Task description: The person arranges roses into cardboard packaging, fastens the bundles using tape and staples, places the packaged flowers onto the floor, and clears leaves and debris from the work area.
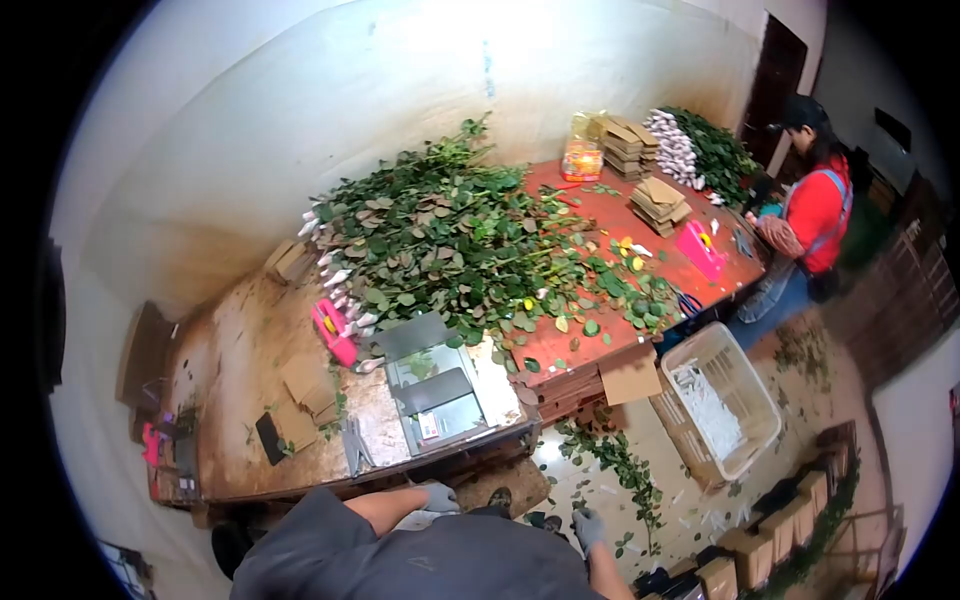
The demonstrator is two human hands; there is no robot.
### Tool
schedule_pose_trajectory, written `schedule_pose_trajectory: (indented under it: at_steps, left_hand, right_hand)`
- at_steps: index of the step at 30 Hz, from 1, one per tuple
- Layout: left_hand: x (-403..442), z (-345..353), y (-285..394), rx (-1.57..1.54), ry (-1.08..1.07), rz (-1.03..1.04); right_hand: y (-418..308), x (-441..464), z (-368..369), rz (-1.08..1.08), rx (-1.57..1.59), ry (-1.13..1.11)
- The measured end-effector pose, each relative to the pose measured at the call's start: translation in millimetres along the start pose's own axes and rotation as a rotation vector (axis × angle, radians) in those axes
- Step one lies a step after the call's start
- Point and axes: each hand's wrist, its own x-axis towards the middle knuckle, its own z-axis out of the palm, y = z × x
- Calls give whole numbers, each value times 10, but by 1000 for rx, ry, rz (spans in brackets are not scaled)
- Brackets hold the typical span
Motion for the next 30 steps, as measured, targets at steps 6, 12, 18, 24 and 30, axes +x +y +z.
schedule_pose_trajectory:
  at_steps: [6, 12, 18, 24, 30]
  left_hand:
    - [-240, 349, -170, -252, 292, -129]
    - [-626, 830, 98, -571, 516, -358]
    - [-1170, 709, 159, -1023, 986, -409]
    - [-1600, -372, 50, -997, 1377, -324]
    - [-1586, -1310, -416, -776, 1524, -244]
  right_hand:
    - [-1046, 665, 205, -543, -275, -168]
    - [-2097, 527, 402, -705, -181, -332]
    - [-2216, 760, 628, -932, -242, -318]
    - [-2311, 646, 873, -714, -265, -435]
    - [-2616, 533, 1159, -678, -375, -408]
